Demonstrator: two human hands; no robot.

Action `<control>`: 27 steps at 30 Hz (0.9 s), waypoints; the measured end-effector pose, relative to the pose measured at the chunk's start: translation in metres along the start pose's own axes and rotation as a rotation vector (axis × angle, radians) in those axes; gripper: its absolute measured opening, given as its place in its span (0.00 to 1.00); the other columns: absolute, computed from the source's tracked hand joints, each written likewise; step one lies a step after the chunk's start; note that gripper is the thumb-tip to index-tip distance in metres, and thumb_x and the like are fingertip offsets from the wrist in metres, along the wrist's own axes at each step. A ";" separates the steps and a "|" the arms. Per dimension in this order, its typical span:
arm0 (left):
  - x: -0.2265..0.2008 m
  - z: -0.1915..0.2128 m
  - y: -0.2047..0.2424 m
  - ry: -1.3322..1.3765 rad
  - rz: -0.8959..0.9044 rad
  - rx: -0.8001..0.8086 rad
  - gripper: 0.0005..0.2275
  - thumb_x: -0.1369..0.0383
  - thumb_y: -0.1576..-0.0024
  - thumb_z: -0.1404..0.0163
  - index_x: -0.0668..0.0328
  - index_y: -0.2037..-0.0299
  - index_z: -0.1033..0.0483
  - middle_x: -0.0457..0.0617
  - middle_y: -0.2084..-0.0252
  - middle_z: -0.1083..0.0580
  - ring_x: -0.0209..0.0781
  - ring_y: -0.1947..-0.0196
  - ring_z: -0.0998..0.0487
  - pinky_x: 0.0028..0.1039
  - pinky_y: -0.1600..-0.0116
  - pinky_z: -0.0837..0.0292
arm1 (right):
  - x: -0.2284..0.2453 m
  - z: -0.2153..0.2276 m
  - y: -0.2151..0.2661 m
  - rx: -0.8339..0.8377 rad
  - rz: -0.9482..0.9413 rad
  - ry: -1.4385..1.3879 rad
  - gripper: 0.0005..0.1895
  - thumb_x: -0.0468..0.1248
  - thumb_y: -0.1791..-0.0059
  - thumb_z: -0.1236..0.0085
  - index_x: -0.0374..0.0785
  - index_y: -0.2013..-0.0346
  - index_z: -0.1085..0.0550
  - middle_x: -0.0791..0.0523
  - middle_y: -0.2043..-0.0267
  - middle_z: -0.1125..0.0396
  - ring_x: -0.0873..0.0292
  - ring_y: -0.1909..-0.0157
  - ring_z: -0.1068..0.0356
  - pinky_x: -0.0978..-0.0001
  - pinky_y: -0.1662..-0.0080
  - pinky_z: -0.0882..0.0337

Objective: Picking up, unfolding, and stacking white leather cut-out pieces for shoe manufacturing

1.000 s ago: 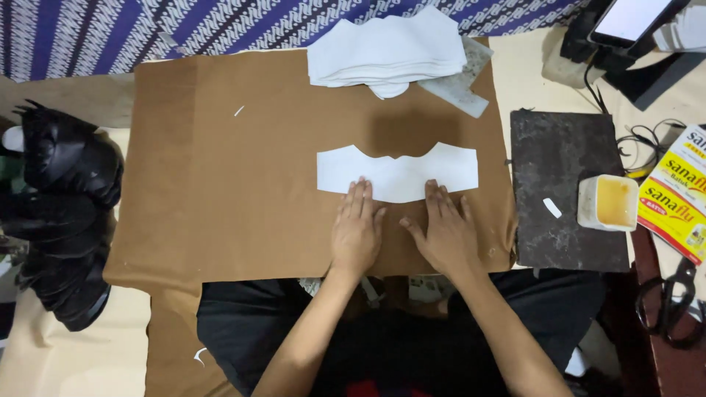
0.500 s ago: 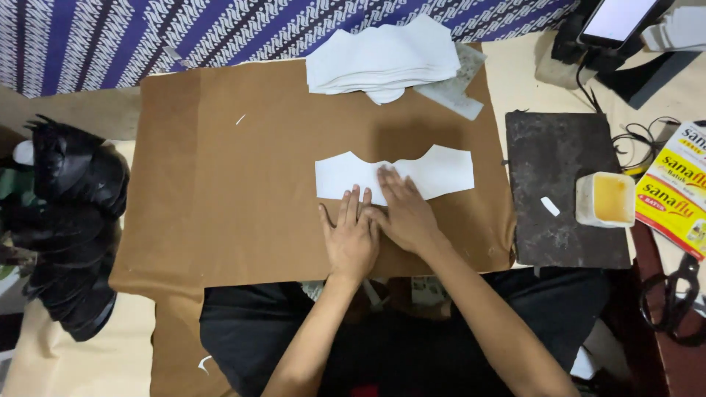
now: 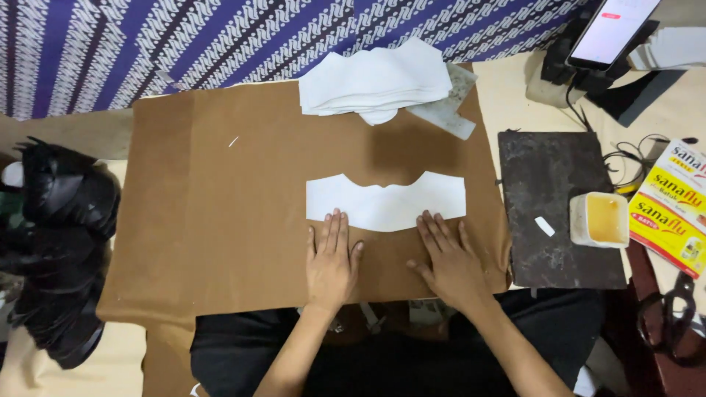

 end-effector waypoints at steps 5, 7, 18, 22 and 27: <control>0.007 0.002 0.002 0.030 -0.029 -0.063 0.26 0.53 0.33 0.61 0.60 0.29 0.41 0.54 0.27 0.39 0.44 0.27 0.42 0.44 0.25 0.56 | 0.002 0.015 0.000 0.026 -0.004 0.037 0.41 0.66 0.44 0.70 0.50 0.23 0.56 0.56 0.22 0.56 0.56 0.21 0.61 0.43 0.27 0.75; 0.010 0.005 0.003 0.054 -0.026 -0.069 0.26 0.53 0.33 0.61 0.61 0.30 0.39 0.56 0.28 0.38 0.45 0.27 0.41 0.43 0.26 0.54 | 0.004 0.024 -0.001 0.044 0.002 0.063 0.40 0.65 0.44 0.71 0.51 0.23 0.56 0.56 0.23 0.53 0.57 0.22 0.59 0.42 0.27 0.75; 0.019 -0.011 -0.028 -0.202 -0.120 -0.273 0.14 0.58 0.38 0.54 0.56 0.57 0.20 0.51 0.51 0.23 0.43 0.53 0.22 0.44 0.44 0.37 | -0.014 0.023 -0.033 -0.038 -0.141 -0.015 0.32 0.59 0.45 0.58 0.53 0.29 0.41 0.55 0.42 0.29 0.54 0.35 0.34 0.52 0.33 0.40; 0.046 0.015 -0.118 0.007 0.240 0.209 0.26 0.39 0.44 0.55 0.54 0.72 0.19 0.58 0.68 0.20 0.58 0.62 0.16 0.46 0.48 0.35 | -0.020 0.097 -0.090 -0.026 -0.318 -0.291 0.20 0.49 0.46 0.48 0.42 0.47 0.22 0.46 0.65 0.22 0.39 0.53 0.23 0.48 0.50 0.28; 0.128 -0.049 -0.269 0.722 0.413 -0.148 0.20 0.52 0.44 0.43 0.60 0.53 0.17 0.59 0.56 0.20 0.59 0.49 0.19 0.45 0.49 0.24 | -0.135 0.051 -0.233 -0.454 -0.351 -0.588 0.26 0.61 0.50 0.34 0.44 0.51 0.21 0.52 0.59 0.25 0.43 0.50 0.26 0.52 0.51 0.27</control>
Point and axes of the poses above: each hand's wrist, its own y-axis away from the middle knuckle, its own z-axis out of the back of the hand, x = y × z, the point moved 1 cm from there along -y, towards the middle knuckle
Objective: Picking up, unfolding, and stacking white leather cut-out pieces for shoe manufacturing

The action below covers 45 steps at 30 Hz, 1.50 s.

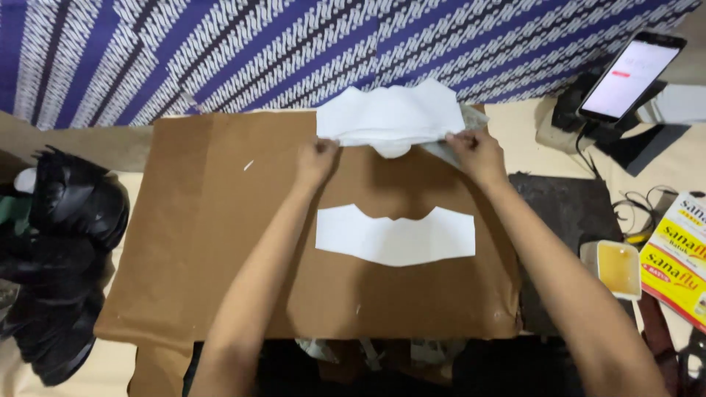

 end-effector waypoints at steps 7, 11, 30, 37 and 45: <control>-0.051 -0.023 -0.046 -0.306 0.220 0.002 0.35 0.44 0.45 0.45 0.73 0.40 0.28 0.66 0.41 0.28 0.61 0.35 0.33 0.37 0.34 0.40 | 0.016 -0.032 -0.078 0.020 -0.169 0.050 0.39 0.63 0.57 0.35 0.32 0.47 0.25 0.43 0.49 0.27 0.40 0.43 0.29 0.50 0.44 0.29; -0.074 -0.019 -0.030 -0.389 0.253 -0.126 0.27 0.49 0.47 0.40 0.67 0.49 0.23 0.61 0.53 0.25 0.58 0.47 0.26 0.38 0.44 0.33 | 0.027 -0.042 -0.075 -0.117 -0.080 0.145 0.37 0.59 0.56 0.30 0.29 0.50 0.25 0.41 0.51 0.30 0.36 0.47 0.28 0.45 0.46 0.29; -0.087 0.062 -0.005 0.415 0.062 0.037 0.13 0.68 0.44 0.43 0.65 0.51 0.21 0.49 0.60 0.21 0.33 0.64 0.21 0.19 0.57 0.22 | 0.011 0.006 -0.075 -0.237 0.247 -0.189 0.19 0.33 0.51 0.33 0.23 0.50 0.26 0.45 0.56 0.25 0.55 0.58 0.23 0.69 0.55 0.21; -0.028 -0.005 -0.067 0.580 0.068 -0.070 0.13 0.63 0.40 0.43 0.62 0.50 0.22 0.54 0.62 0.22 0.40 0.62 0.22 0.26 0.64 0.22 | 0.029 -0.014 -0.084 -0.416 0.079 -0.207 0.12 0.38 0.50 0.34 0.40 0.59 0.29 0.47 0.62 0.27 0.41 0.53 0.25 0.54 0.53 0.26; 0.040 -0.046 -0.100 0.336 0.266 0.028 0.22 0.60 0.47 0.35 0.65 0.48 0.25 0.57 0.65 0.24 0.44 0.73 0.17 0.28 0.71 0.16 | -0.056 -0.050 -0.116 -0.152 -0.092 -0.044 0.19 0.50 0.53 0.29 0.42 0.60 0.26 0.53 0.64 0.28 0.45 0.54 0.25 0.52 0.54 0.26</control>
Point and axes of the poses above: each hand's wrist, its own y-axis away from the middle knuckle, its own z-axis out of the back of the hand, x = y × z, the point moved 1 cm from there along -y, towards the middle knuckle
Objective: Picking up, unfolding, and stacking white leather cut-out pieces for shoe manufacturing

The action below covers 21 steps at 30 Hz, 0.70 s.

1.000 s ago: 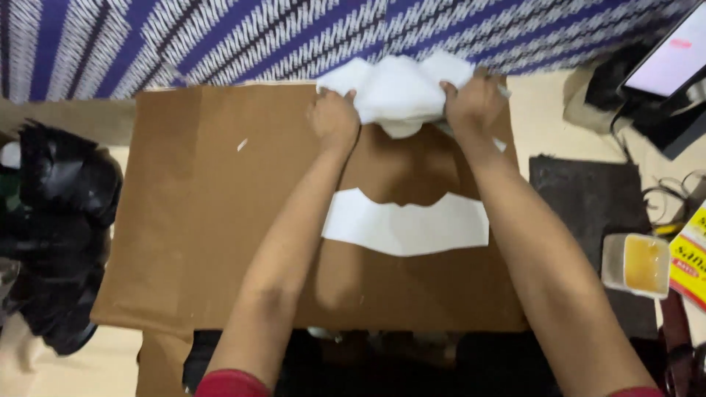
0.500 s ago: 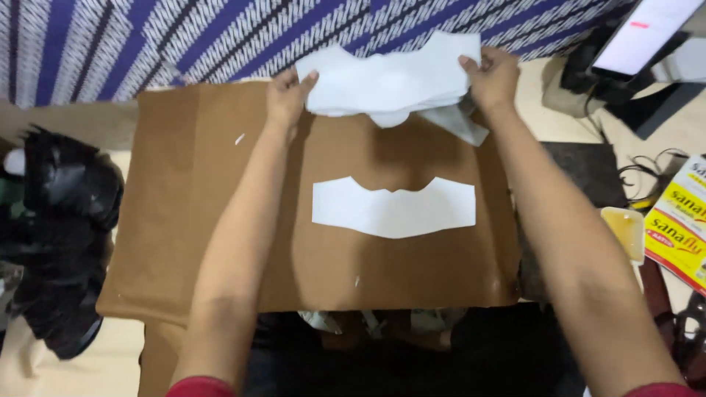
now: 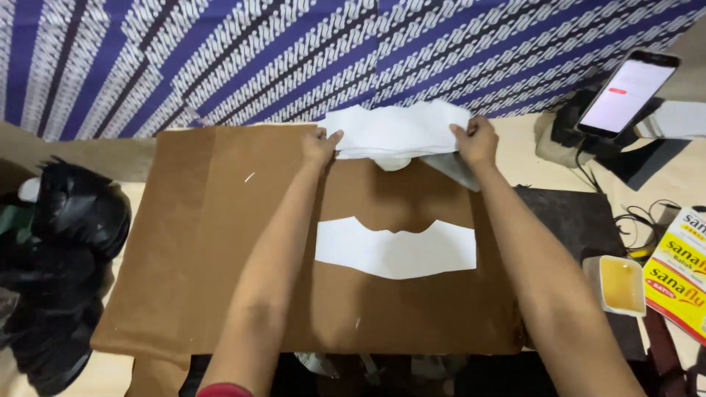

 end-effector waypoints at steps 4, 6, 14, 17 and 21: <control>-0.041 0.035 0.043 0.098 -0.016 0.080 0.16 0.60 0.44 0.39 0.65 0.54 0.20 0.54 0.68 0.24 0.41 0.74 0.18 0.25 0.71 0.20 | 0.014 0.028 0.012 -0.034 0.002 -0.156 0.18 0.49 0.50 0.30 0.43 0.56 0.25 0.56 0.65 0.27 0.53 0.58 0.24 0.60 0.58 0.25; -0.069 0.053 0.071 0.170 -0.045 0.153 0.13 0.61 0.44 0.38 0.63 0.56 0.20 0.48 0.71 0.26 0.34 0.76 0.22 0.18 0.74 0.24 | 0.033 0.046 0.028 0.009 0.082 -0.393 0.17 0.42 0.49 0.29 0.36 0.54 0.27 0.62 0.70 0.36 0.62 0.65 0.32 0.73 0.64 0.32; -0.086 0.097 0.166 0.154 -0.063 0.259 0.08 0.69 0.47 0.36 0.62 0.63 0.22 0.42 0.74 0.35 0.35 0.75 0.27 0.22 0.69 0.29 | 0.020 0.086 0.094 0.132 0.029 -0.454 0.17 0.39 0.50 0.30 0.34 0.56 0.28 0.57 0.71 0.32 0.63 0.76 0.30 0.76 0.77 0.29; -0.077 0.104 0.204 0.118 -0.065 0.302 0.05 0.75 0.49 0.42 0.65 0.64 0.23 0.44 0.74 0.35 0.35 0.74 0.31 0.21 0.67 0.35 | 0.003 0.097 0.130 0.130 -0.007 -0.419 0.16 0.39 0.52 0.29 0.34 0.58 0.27 0.55 0.72 0.34 0.59 0.77 0.31 0.70 0.77 0.29; -0.020 0.113 0.204 0.094 -0.019 0.402 0.06 0.78 0.50 0.41 0.69 0.63 0.21 0.48 0.73 0.29 0.38 0.79 0.24 0.21 0.73 0.33 | 0.000 0.117 0.189 0.188 -0.123 -0.529 0.19 0.33 0.56 0.28 0.27 0.58 0.28 0.53 0.73 0.35 0.57 0.76 0.31 0.68 0.73 0.28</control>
Point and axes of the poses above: each hand's wrist, its own y-axis away from the middle knuckle, its own z-axis out of the back of the hand, x = y × z, the point moved 1 cm from there along -y, towards the middle knuckle
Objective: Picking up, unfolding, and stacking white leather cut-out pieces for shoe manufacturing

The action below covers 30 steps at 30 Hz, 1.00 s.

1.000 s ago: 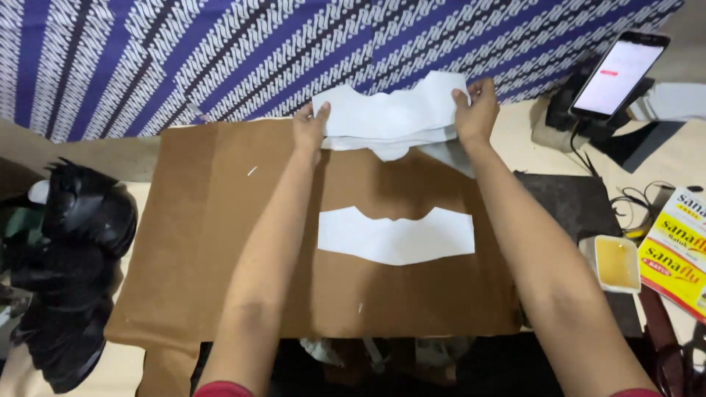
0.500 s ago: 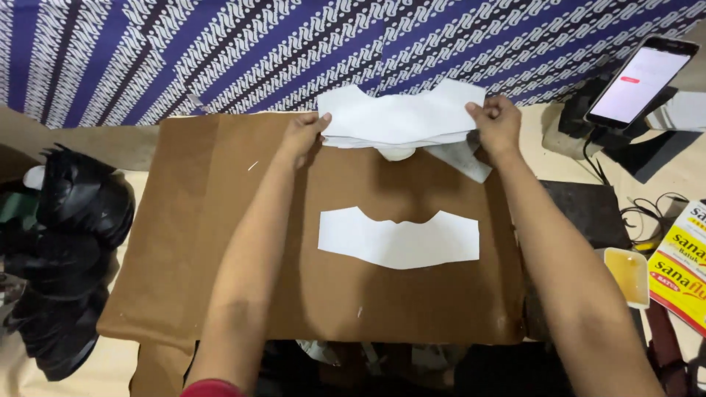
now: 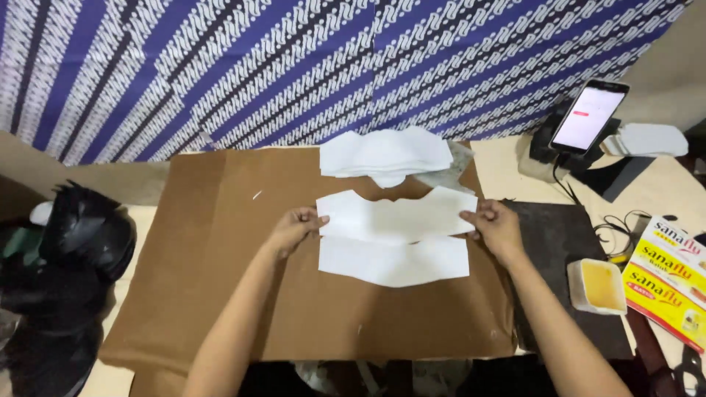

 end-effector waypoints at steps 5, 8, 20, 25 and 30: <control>0.039 0.004 0.025 -0.019 0.062 0.044 0.08 0.77 0.50 0.39 0.72 0.63 0.22 0.53 0.72 0.27 0.44 0.78 0.21 0.22 0.74 0.28 | -0.019 0.012 0.046 0.018 -0.043 0.027 0.19 0.31 0.57 0.27 0.23 0.59 0.27 0.52 0.75 0.35 0.56 0.75 0.30 0.68 0.72 0.27; 0.054 0.006 0.030 -0.007 0.103 0.050 0.11 0.75 0.50 0.36 0.76 0.63 0.23 0.57 0.72 0.27 0.47 0.79 0.20 0.26 0.74 0.23 | -0.029 0.012 0.058 0.024 -0.049 0.054 0.20 0.32 0.58 0.26 0.23 0.60 0.26 0.50 0.75 0.33 0.56 0.74 0.31 0.67 0.72 0.26; 0.063 -0.015 0.047 -0.170 0.031 -0.163 0.14 0.75 0.52 0.33 0.80 0.64 0.24 0.64 0.75 0.25 0.49 0.83 0.20 0.30 0.80 0.21 | -0.016 -0.006 0.093 -0.100 0.046 0.550 0.20 0.44 0.60 0.23 0.36 0.60 0.21 0.50 0.65 0.24 0.48 0.58 0.24 0.57 0.57 0.25; 0.049 -0.025 0.065 -0.254 0.009 -0.237 0.15 0.74 0.53 0.33 0.80 0.63 0.23 0.63 0.74 0.24 0.45 0.85 0.21 0.29 0.79 0.22 | -0.009 -0.012 0.101 -0.121 0.049 0.564 0.18 0.42 0.60 0.25 0.39 0.60 0.20 0.52 0.66 0.24 0.49 0.59 0.23 0.59 0.58 0.25; 0.054 -0.030 0.062 -0.430 0.042 -0.311 0.13 0.68 0.53 0.32 0.66 0.67 0.22 0.53 0.74 0.22 0.42 0.83 0.20 0.27 0.77 0.25 | 0.001 -0.019 0.109 -0.121 0.038 0.674 0.18 0.43 0.55 0.30 0.39 0.54 0.21 0.50 0.61 0.23 0.46 0.55 0.23 0.54 0.55 0.23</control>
Point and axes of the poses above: each hand's wrist, its own y-axis away from the middle knuckle, its own z-axis out of the back of the hand, x = y × z, the point moved 1 cm from there along -y, towards the middle knuckle
